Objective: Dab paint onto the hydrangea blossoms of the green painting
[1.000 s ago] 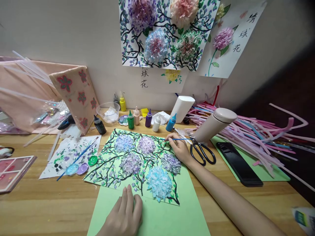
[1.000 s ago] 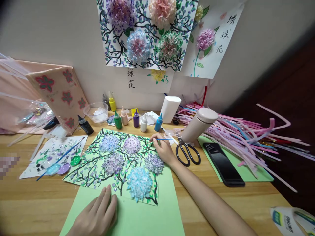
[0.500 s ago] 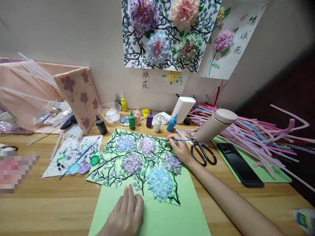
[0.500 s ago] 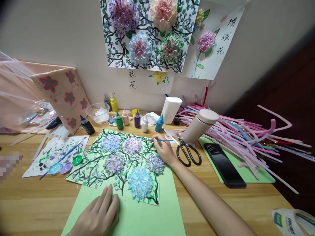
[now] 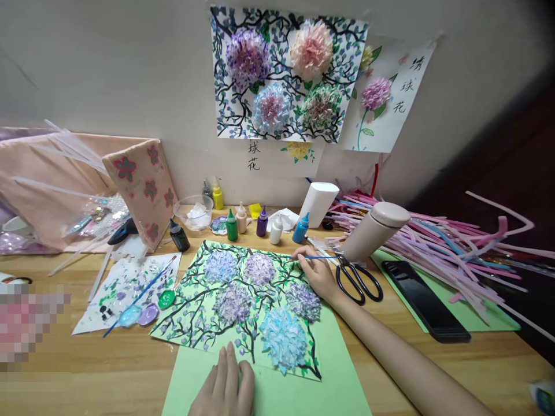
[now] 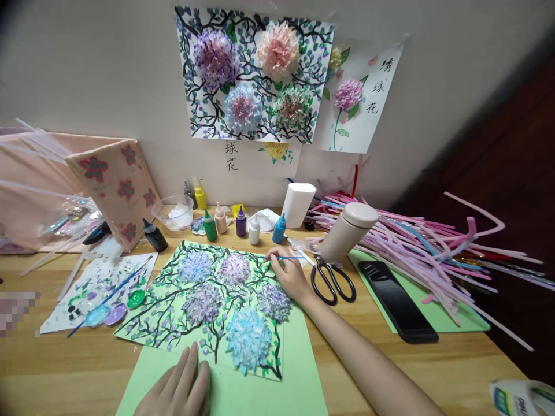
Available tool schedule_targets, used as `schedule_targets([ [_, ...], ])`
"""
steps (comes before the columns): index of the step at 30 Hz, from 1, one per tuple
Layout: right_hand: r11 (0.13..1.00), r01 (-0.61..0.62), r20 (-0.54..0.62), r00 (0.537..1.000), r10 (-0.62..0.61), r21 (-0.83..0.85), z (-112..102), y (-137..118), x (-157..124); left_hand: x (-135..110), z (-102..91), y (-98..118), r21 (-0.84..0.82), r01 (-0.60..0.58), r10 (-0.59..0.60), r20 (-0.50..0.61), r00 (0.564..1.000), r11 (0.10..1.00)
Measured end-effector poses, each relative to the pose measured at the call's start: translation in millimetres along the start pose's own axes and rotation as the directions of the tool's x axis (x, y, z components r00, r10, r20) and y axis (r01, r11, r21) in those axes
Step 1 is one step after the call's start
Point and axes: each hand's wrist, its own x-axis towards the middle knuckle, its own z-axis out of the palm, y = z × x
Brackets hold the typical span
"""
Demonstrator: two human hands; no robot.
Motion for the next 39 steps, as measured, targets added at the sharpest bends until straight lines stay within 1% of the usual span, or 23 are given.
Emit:
schedule_targets([
  [3, 1.000, 0.008, -0.006, 1.000, -0.008, 0.001, 1, -2, 1, 2, 0.7, 0, 0.002, 0.015, -0.015, -0.014, 1.000, 1.000],
  [5, 1.000, 0.007, -0.008, 1.000, -0.007, 0.002, 1, -1, 1, 0, 1.4, 1, 0.007, 0.004, -0.004, -0.014, 1.000, 1.000],
  [8, 1.000, 0.000, -0.022, 1.000, 0.000, 0.008, 0, 2, 0, -4, 2.0, 3, 0.009, -0.018, 0.018, 0.006, 1.000, 1.000],
  [10, 1.000, -0.001, -0.051, 0.999, 0.002, 0.015, -2, 2, -2, -6, 1.0, 5, 0.001, -0.014, 0.014, 0.022, 1.000, 1.000],
  [12, 0.999, 0.010, -0.098, 0.995, -0.006, 0.036, -5, -5, -2, -5, -1.8, 6, -0.001, -0.006, 0.006, 0.040, 0.999, 1.000],
  [14, 0.995, 0.043, -0.118, 0.993, -0.032, 0.088, -4, -26, -1, -2, -6.3, 7, 0.007, -0.023, 0.022, 0.078, 0.997, 1.000],
  [15, 0.989, 0.069, -0.081, 0.995, -0.059, 0.128, -1, -41, 2, -1, -9.0, 7, 0.012, -0.039, 0.037, 0.114, 0.993, 0.999],
  [16, 0.983, 0.090, 0.018, 0.995, -0.094, 0.161, 5, -59, 5, 0, -11.8, 7, 0.015, -0.059, 0.056, 0.149, 0.987, 0.998],
  [17, 0.977, 0.109, 0.155, 0.978, -0.138, 0.184, 13, -79, 9, 1, -14.5, 6, 0.014, -0.075, 0.072, 0.178, 0.981, 0.997],
  [18, 0.972, 0.137, 0.282, 0.941, -0.188, 0.192, 24, -100, 13, 2, -17.0, 6, 0.013, -0.100, 0.095, 0.211, 0.973, 0.995],
  [19, 0.964, 0.177, 0.379, 0.893, -0.243, 0.200, 37, -119, 18, 3, -19.3, 5, 0.013, -0.109, 0.102, 0.258, 0.961, 0.994],
  [21, 0.932, 0.261, 0.462, 0.814, -0.352, 0.251, 68, -152, 27, 5, -22.9, 4, -0.007, -0.123, 0.119, 0.318, 0.940, 0.992],
  [22, 0.920, 0.285, 0.497, 0.777, -0.386, 0.269, 84, -164, 31, 5, -24.2, 3, -0.021, -0.133, 0.132, 0.336, 0.932, 0.991],
  [23, 0.912, 0.304, 0.517, 0.753, -0.408, 0.276, 100, -172, 34, 6, -25.2, 2, -0.030, -0.142, 0.143, 0.349, 0.926, 0.989],
  [24, 0.910, 0.315, 0.540, 0.733, -0.415, 0.271, 114, -177, 37, 6, -26.1, 1, -0.039, -0.158, 0.162, 0.334, 0.928, 0.987],
  [26, 0.910, 0.335, 0.566, 0.713, -0.413, 0.242, 136, -181, 40, 7, -27.7, -2, -0.029, -0.172, 0.173, 0.304, 0.937, 0.985],
  [29, 0.919, 0.341, 0.594, 0.704, -0.389, 0.198, 152, -178, 43, 7, -29.2, -5, 0.001, -0.185, 0.178, 0.265, 0.948, 0.983],
  [34, 0.929, 0.330, 0.645, 0.677, -0.355, 0.166, 158, -178, 44, 4, -28.1, -5, 0.004, -0.158, 0.153, 0.232, 0.961, 0.987],
  [37, 0.925, 0.323, 0.604, 0.703, -0.376, 0.200, 154, -182, 46, 4, -26.8, -4, 0.007, -0.146, 0.140, 0.234, 0.962, 0.989],
  [39, 0.920, 0.308, 0.552, 0.737, -0.391, 0.241, 142, -182, 48, 4, -25.9, -3, 0.004, -0.144, 0.138, 0.255, 0.957, 0.990],
])
